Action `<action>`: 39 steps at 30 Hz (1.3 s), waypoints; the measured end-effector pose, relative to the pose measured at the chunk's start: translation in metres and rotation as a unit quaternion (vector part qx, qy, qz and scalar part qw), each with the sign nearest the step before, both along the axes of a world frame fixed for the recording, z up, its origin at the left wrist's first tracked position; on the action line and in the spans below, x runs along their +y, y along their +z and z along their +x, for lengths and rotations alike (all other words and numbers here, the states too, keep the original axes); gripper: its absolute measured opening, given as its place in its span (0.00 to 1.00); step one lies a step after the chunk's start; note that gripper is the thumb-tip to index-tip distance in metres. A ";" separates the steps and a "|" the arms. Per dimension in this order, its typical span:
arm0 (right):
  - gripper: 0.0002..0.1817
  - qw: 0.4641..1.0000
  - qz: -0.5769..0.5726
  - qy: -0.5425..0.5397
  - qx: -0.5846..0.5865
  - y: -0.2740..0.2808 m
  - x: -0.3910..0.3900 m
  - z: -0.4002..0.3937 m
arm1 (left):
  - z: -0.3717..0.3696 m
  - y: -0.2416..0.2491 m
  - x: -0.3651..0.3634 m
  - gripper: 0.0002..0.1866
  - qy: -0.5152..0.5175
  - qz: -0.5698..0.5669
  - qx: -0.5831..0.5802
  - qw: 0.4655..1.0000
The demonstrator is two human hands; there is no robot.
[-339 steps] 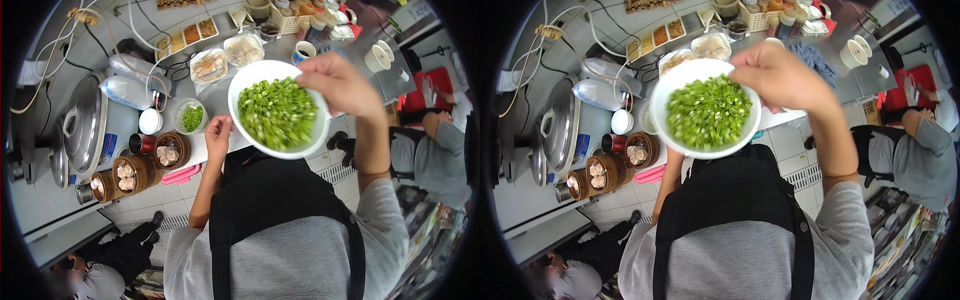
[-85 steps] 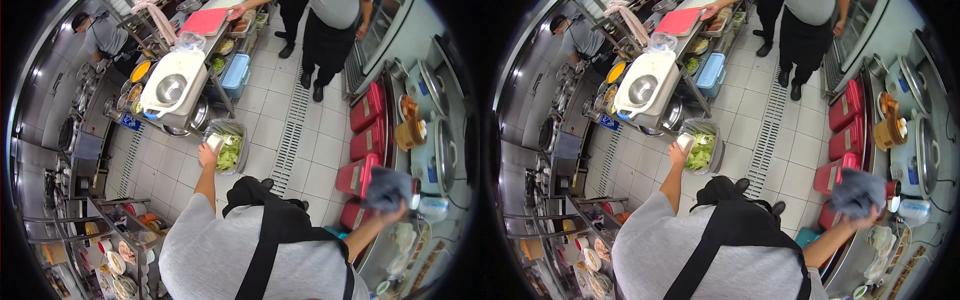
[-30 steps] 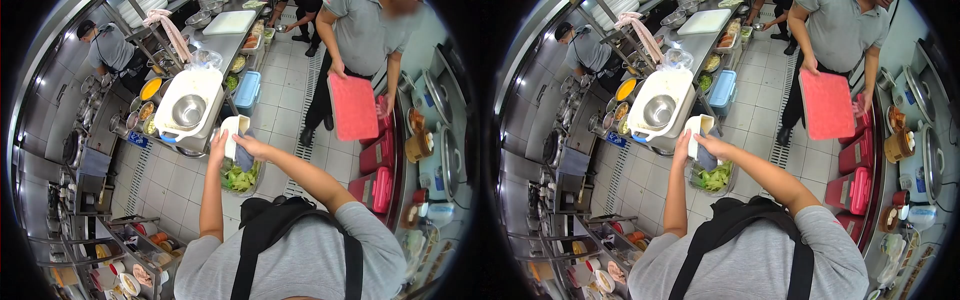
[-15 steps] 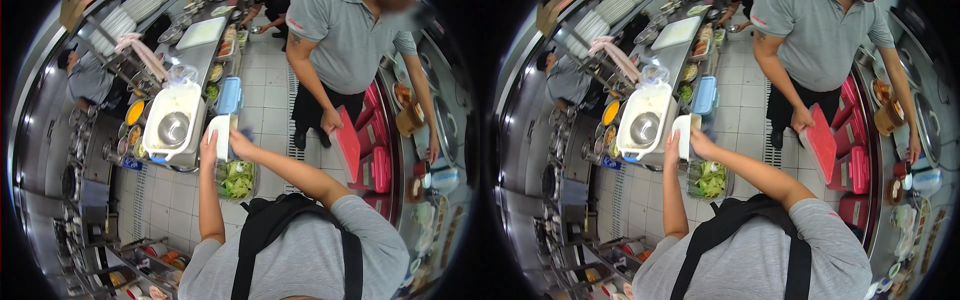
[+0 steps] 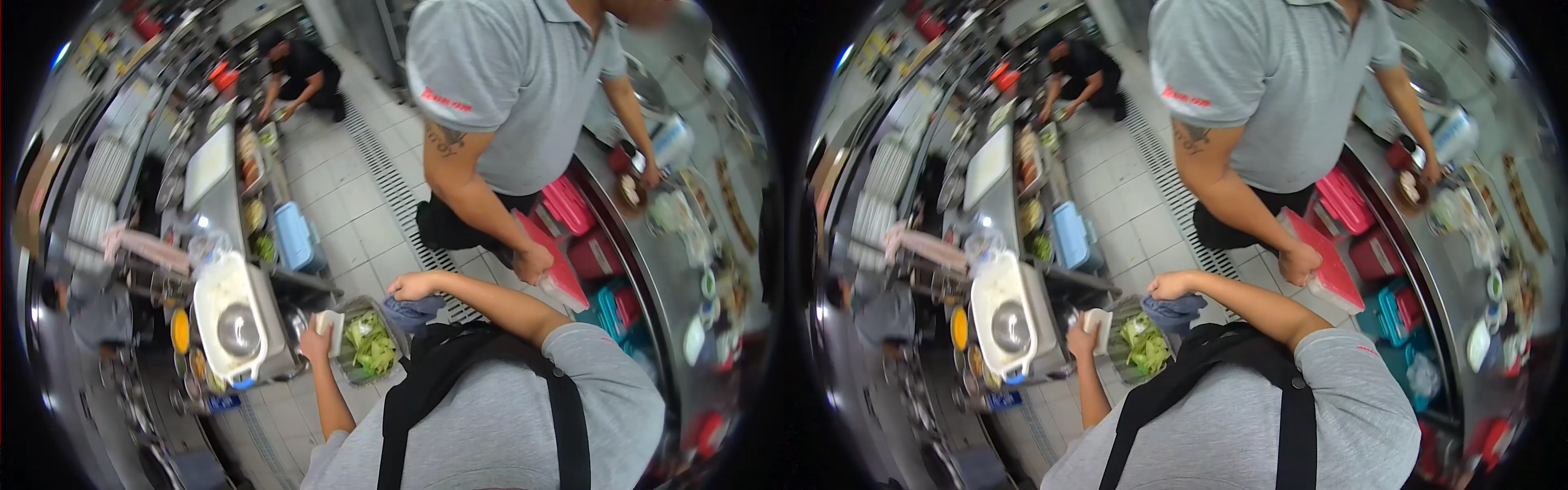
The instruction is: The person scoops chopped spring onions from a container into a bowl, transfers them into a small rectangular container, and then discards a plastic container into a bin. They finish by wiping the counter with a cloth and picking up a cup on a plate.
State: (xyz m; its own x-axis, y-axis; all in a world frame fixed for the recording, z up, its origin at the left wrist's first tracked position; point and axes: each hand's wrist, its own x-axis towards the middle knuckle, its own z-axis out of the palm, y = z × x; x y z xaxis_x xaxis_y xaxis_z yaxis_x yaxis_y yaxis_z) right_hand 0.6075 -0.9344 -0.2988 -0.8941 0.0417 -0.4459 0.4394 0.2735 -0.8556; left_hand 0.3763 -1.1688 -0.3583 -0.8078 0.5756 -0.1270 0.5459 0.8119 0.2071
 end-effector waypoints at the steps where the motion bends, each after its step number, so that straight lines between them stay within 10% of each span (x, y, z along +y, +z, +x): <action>1: 0.20 0.999 0.001 -0.032 0.001 -0.003 0.005 0.018 | -0.005 -0.036 0.001 0.33 -0.031 0.125 -0.056 0.990; 5: 0.21 0.974 -0.064 -0.218 0.014 -0.028 0.005 0.090 | 0.043 -0.038 0.074 0.33 -0.126 0.113 -0.123 0.978; 7: 0.21 0.936 -0.157 -0.315 0.006 -0.029 0.001 0.121 | 0.031 -0.121 0.118 0.34 -0.195 0.169 -0.254 0.932; 10: 0.22 0.863 -0.153 -0.482 0.014 -0.038 -0.018 0.152 | 0.130 -0.048 0.163 0.31 -0.086 0.026 -0.558 0.825; 14: 0.20 0.820 -0.162 -0.549 0.012 -0.060 -0.051 0.191 | 0.205 -0.052 0.175 0.26 -0.181 -0.089 -0.610 0.766; 18: 0.19 0.822 -0.186 -0.535 0.056 -0.054 -0.082 0.237 | 0.229 -0.076 0.174 0.27 -0.182 -0.071 -0.526 0.828; 21: 0.20 0.834 -0.074 -0.540 0.089 -0.047 -0.106 0.259 | 0.208 -0.141 0.180 0.28 -0.068 0.077 -0.615 0.781; 27: 0.22 0.779 0.393 -0.456 0.174 -0.048 -0.173 0.316 | 0.226 -0.090 0.194 0.14 0.036 0.253 -0.625 0.737; 32: 0.24 0.747 0.475 -0.438 0.158 -0.084 -0.224 0.333 | 0.242 -0.049 0.218 0.27 -0.040 0.234 -0.658 0.714; 35: 0.21 0.748 0.199 -0.633 0.000 -0.162 -0.249 0.334 | 0.248 -0.035 0.237 0.30 -0.110 0.207 -0.758 0.609; 39: 0.21 0.620 -0.065 -0.764 -0.162 -0.170 -0.221 0.281 | 0.259 0.013 0.270 0.27 -0.083 0.128 -0.910 0.386</action>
